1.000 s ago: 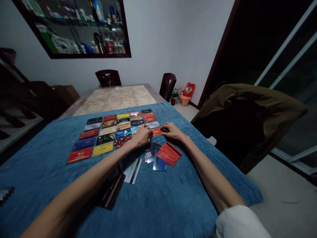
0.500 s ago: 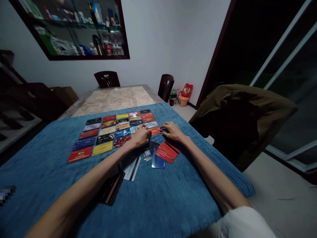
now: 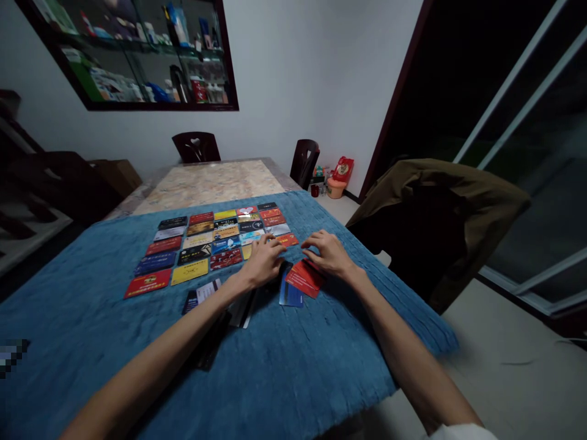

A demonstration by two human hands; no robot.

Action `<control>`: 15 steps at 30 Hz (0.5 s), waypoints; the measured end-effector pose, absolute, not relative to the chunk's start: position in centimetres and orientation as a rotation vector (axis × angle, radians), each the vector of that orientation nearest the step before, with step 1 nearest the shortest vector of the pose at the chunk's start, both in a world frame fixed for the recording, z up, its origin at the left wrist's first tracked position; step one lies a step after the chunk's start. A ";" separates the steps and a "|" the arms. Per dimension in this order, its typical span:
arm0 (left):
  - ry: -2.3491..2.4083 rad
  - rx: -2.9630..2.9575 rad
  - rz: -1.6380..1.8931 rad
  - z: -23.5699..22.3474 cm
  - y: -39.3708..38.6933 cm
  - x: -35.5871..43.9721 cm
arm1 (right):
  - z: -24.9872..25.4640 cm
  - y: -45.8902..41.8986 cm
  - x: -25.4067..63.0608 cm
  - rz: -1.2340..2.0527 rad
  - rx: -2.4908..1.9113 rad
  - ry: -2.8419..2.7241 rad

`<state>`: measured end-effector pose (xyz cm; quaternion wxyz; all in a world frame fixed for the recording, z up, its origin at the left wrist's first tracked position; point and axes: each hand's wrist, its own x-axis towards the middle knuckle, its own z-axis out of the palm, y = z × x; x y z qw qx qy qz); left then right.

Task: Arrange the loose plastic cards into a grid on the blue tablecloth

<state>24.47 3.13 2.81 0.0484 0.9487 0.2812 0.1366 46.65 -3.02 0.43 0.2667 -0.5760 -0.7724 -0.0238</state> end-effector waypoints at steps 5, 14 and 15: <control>0.740 2.922 0.385 2.3 1.0 24.1 | 0.8 -4.7 46.4 -0.096 -1.691 -2.150; 0.533 3.022 0.441 0.5 0.1 23.6 | 1.3 -5.9 45.0 -0.031 -1.831 -2.330; 0.529 3.030 0.446 0.5 0.1 23.6 | 1.3 -6.0 44.8 -0.025 -1.835 -2.344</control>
